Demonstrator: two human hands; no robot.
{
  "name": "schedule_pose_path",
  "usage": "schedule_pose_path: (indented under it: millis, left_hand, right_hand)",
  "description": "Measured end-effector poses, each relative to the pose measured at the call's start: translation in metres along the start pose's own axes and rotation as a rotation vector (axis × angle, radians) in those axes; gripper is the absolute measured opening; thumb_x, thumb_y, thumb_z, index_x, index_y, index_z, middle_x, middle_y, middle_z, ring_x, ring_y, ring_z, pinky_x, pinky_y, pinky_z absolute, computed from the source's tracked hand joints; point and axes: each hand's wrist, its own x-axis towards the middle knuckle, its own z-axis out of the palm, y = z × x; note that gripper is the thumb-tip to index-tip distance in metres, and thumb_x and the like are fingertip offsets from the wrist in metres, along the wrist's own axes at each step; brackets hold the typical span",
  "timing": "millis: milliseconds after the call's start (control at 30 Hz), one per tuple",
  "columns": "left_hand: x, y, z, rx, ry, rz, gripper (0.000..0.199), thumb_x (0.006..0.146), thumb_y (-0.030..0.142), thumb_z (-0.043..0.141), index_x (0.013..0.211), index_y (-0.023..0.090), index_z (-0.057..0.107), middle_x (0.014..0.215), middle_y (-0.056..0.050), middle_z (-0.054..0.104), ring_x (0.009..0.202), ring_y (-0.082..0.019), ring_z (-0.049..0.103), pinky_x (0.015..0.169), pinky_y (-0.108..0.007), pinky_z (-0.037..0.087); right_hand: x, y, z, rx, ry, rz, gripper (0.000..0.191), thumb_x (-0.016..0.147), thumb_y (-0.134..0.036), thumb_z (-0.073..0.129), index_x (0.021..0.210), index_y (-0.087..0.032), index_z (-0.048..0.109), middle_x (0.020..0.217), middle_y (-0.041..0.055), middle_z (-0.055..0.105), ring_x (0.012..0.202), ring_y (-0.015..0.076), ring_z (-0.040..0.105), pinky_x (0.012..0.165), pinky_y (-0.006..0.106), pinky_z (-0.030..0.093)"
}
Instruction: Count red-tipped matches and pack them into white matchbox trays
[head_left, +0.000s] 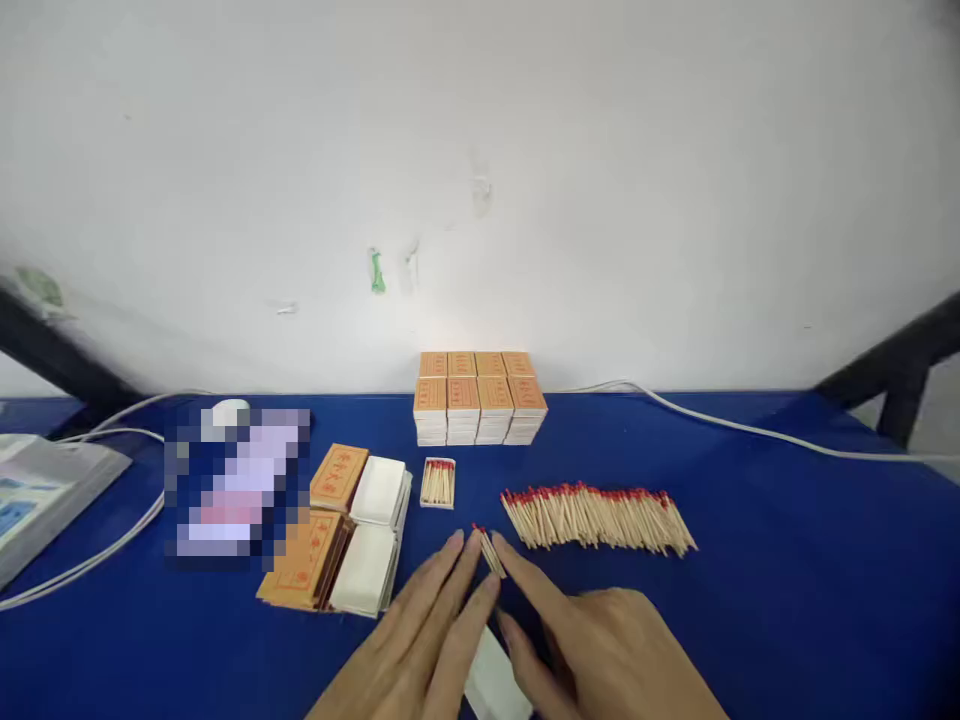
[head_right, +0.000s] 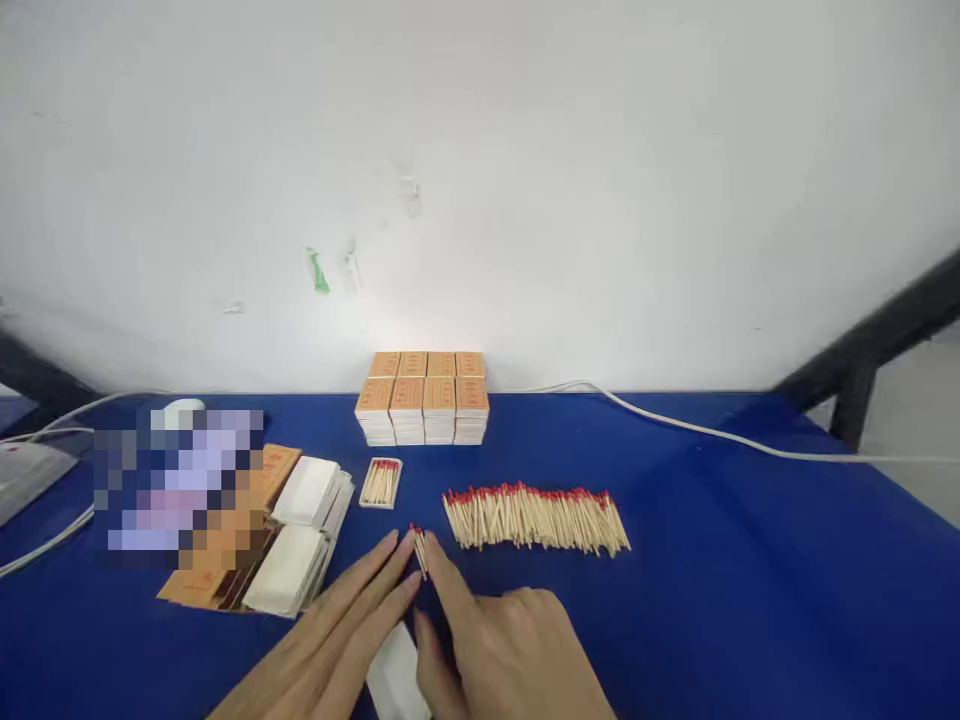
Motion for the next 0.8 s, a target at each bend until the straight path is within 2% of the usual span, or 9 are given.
schedule_pose_path:
  millis: [133, 233, 400, 500, 667, 800]
  left_hand:
    - [-0.002, 0.002, -0.005, -0.039, -0.030, -0.023, 0.070, 0.126, 0.048, 0.038, 0.184, 0.011, 0.027, 0.189, -0.014, 0.031, 0.169, -0.031, 0.047, 0.127, -0.042, 0.051]
    - [-0.002, 0.004, -0.001, -0.033, -0.009, -0.022, 0.069, 0.126, 0.046, 0.040, 0.183, 0.011, 0.028, 0.189, -0.015, 0.032, 0.170, -0.032, 0.045, 0.128, -0.044, 0.050]
    - [0.002, 0.005, 0.009, 0.007, 0.133, -0.050, 0.067, 0.127, 0.048, 0.023, 0.181, 0.009, 0.034, 0.186, -0.017, 0.038, 0.168, -0.034, 0.048, 0.121, -0.046, 0.058]
    - [0.005, 0.004, 0.007, 0.013, 0.088, -0.006, 0.066, 0.127, 0.046, 0.034, 0.179, 0.007, 0.036, 0.184, -0.019, 0.042, 0.164, -0.034, 0.053, 0.121, -0.045, 0.059]
    - [0.009, 0.003, 0.002, 0.000, 0.067, 0.017, 0.067, 0.126, 0.044, 0.038, 0.178, 0.003, 0.036, 0.181, -0.023, 0.045, 0.162, -0.037, 0.056, 0.119, -0.047, 0.061]
    - [0.011, 0.001, 0.003, -0.035, 0.059, 0.000, 0.070, 0.123, 0.041, 0.049, 0.179, 0.002, 0.033, 0.183, -0.022, 0.042, 0.164, -0.036, 0.053, 0.121, -0.047, 0.059]
  right_hand:
    - [-0.002, 0.006, -0.004, -0.018, 0.035, 0.038, 0.052, 0.122, -0.027, 0.035, 0.158, 0.004, 0.054, 0.053, -0.0085, 0.066, 0.035, 0.0150, 0.062, 0.039, 0.032, 0.038]
    - [-0.001, 0.007, -0.003, -0.061, 0.043, 0.039, 0.055, 0.122, -0.026, 0.032, 0.163, 0.008, 0.048, 0.051, -0.0088, 0.066, 0.032, 0.0156, 0.060, 0.037, 0.034, 0.035]
    - [0.002, 0.004, 0.000, -0.098, 0.048, 0.036, 0.058, 0.122, -0.025, 0.029, 0.167, 0.008, 0.042, 0.052, -0.0083, 0.066, 0.032, 0.0159, 0.060, 0.037, 0.034, 0.034]
    - [0.001, 0.003, 0.000, -0.103, 0.060, 0.045, 0.058, 0.121, -0.026, 0.030, 0.166, 0.008, 0.042, 0.051, -0.0083, 0.066, 0.031, 0.0159, 0.059, 0.036, 0.034, 0.034]
    - [0.000, 0.004, 0.001, -0.080, 0.059, 0.046, 0.058, 0.121, -0.026, 0.030, 0.169, 0.005, 0.040, 0.052, -0.0088, 0.067, 0.031, 0.0167, 0.061, 0.036, 0.035, 0.032]
    - [0.000, 0.004, 0.000, -0.019, 0.042, 0.045, 0.054, 0.120, -0.026, 0.035, 0.162, 0.003, 0.051, 0.052, -0.0094, 0.067, 0.033, 0.0150, 0.062, 0.037, 0.034, 0.033]
